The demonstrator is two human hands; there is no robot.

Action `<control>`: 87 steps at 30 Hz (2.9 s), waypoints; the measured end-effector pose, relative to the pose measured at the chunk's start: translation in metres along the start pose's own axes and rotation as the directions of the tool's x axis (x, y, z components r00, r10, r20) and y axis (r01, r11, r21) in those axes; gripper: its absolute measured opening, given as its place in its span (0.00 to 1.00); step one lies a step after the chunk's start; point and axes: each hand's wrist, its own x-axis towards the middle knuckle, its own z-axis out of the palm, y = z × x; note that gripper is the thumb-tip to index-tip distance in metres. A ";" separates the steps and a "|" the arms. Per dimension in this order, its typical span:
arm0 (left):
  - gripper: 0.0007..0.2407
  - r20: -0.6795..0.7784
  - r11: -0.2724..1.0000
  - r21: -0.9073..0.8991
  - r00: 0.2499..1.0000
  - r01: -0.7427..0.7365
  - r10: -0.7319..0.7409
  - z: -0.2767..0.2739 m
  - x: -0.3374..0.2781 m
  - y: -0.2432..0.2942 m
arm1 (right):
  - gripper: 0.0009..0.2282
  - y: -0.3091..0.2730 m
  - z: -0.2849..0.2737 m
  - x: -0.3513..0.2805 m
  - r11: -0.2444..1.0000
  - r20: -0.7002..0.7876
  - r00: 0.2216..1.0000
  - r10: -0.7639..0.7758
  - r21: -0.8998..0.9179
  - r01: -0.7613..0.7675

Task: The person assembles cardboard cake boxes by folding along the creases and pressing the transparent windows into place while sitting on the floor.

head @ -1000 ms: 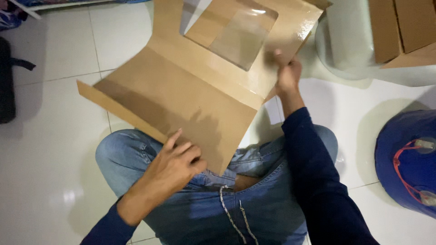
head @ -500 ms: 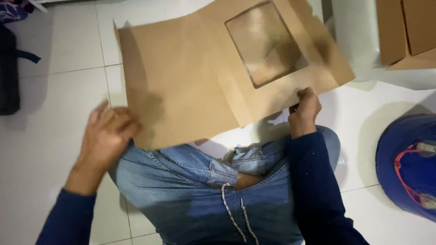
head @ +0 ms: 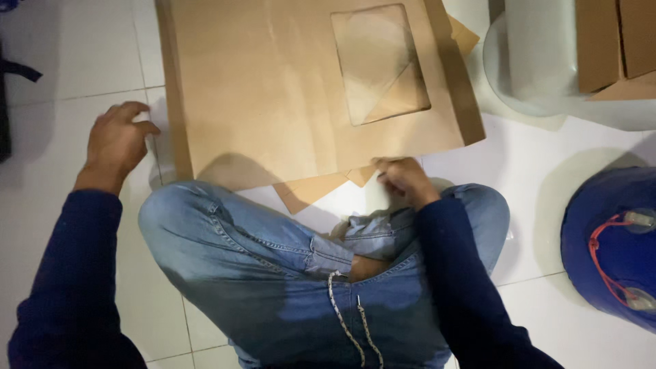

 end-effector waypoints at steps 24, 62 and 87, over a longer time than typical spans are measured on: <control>0.25 0.336 0.591 -0.093 0.584 0.801 -0.739 -0.046 0.051 0.045 | 0.33 -0.002 0.014 0.018 -0.014 0.480 0.527 -0.701 -0.749 0.663; 0.07 0.596 0.714 -0.653 0.753 0.253 0.279 -0.008 0.148 0.273 | 0.07 -0.013 0.002 0.029 0.076 0.574 0.519 -0.634 -0.622 0.780; 0.37 0.524 0.925 -0.379 0.825 0.001 0.213 -0.059 0.166 0.275 | 0.21 -0.024 -0.010 0.099 0.142 0.287 0.748 -0.598 -0.881 0.452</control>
